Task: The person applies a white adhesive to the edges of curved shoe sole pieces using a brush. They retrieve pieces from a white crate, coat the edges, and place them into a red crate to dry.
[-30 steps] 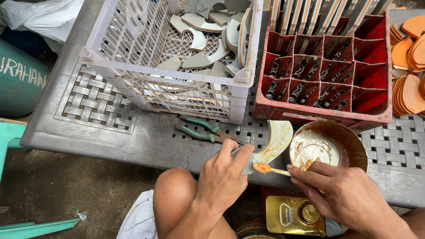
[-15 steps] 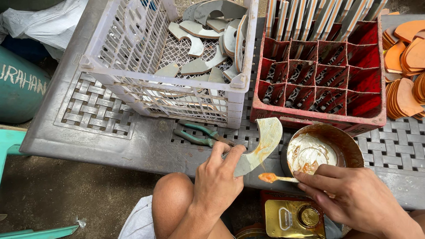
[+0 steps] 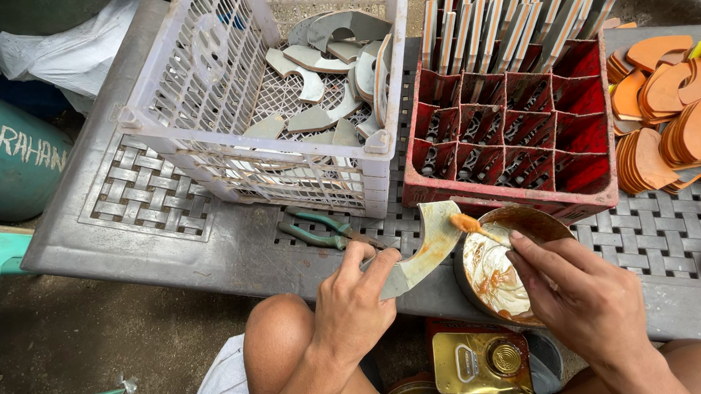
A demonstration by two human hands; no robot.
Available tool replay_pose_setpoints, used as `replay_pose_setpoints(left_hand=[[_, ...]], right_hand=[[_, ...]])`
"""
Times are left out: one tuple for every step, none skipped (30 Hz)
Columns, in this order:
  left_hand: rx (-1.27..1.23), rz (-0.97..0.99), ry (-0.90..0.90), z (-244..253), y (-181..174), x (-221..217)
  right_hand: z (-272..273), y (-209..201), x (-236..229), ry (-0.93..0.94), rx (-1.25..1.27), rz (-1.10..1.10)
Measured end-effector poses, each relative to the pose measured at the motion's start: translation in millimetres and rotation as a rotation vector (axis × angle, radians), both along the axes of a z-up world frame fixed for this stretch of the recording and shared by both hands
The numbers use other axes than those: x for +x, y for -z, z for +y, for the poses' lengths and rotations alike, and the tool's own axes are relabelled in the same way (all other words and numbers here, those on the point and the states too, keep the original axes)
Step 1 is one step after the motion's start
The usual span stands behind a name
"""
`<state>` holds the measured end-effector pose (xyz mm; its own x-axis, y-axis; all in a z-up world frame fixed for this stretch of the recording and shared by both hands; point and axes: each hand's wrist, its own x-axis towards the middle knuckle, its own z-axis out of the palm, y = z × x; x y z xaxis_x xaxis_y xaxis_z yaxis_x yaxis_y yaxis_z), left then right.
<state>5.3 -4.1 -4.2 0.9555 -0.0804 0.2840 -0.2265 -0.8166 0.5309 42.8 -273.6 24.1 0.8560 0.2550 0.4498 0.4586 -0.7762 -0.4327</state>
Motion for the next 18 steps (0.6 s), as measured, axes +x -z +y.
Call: replay_pose_setpoints(left_hand=[[0.004, -0.016, 0.0, 0, 1, 0], [0.009, -0.032, -0.001, 1, 2, 0], [0.004, -0.051, 0.017, 2, 2, -1], [-0.001, -0.071, 0.035, 3, 2, -2], [-0.006, -0.09, 0.053, 4, 2, -3], [0.0, -0.092, 0.07, 5, 2, -3], [0.007, -0.094, 0.087, 7, 2, -5], [0.006, -0.099, 0.101, 6, 3, -5], [-0.003, -0.091, 0.104, 4, 3, -6], [-0.006, -0.087, 0.111, 5, 3, -5], [-0.008, -0.083, 0.119, 4, 2, -4], [-0.005, -0.093, 0.108, 4, 1, -4], [-0.001, -0.103, 0.098, 4, 1, -4], [0.002, -0.112, 0.088, 4, 1, -4], [-0.002, -0.107, 0.099, 4, 1, -4], [-0.004, -0.104, 0.105, 4, 1, -4], [-0.007, -0.101, 0.112, 5, 1, -4], [-0.002, -0.11, 0.116, 6, 1, -5]], right_hand=[[1, 0, -2, -0.095, 0.044, 0.042], [4, 2, -4, -0.19, 0.09, 0.084], [7, 3, -4, -0.286, 0.136, 0.126], [9, 4, -2, -0.269, 0.129, 0.141], [11, 5, 0, -0.253, 0.121, 0.157], [12, 5, 1, -0.231, 0.112, 0.174], [11, 5, 4, -0.142, 0.085, 0.166], [5, 2, 7, -0.055, 0.052, 0.156], [-2, -1, 11, 0.032, 0.019, 0.144], [-6, -3, 12, 0.024, 0.028, 0.06], [-11, -5, 14, 0.017, 0.037, -0.026], [-15, -6, 15, 0.009, 0.047, -0.107], [-19, -7, 16, -0.114, 0.126, -0.061], [-23, -7, 16, -0.238, 0.204, -0.013], [-26, -7, 17, -0.362, 0.283, 0.035], [-26, -6, 19, -0.342, 0.208, 0.088], [-27, -6, 20, -0.321, 0.134, 0.142], [-28, -5, 21, -0.298, 0.063, 0.198]])
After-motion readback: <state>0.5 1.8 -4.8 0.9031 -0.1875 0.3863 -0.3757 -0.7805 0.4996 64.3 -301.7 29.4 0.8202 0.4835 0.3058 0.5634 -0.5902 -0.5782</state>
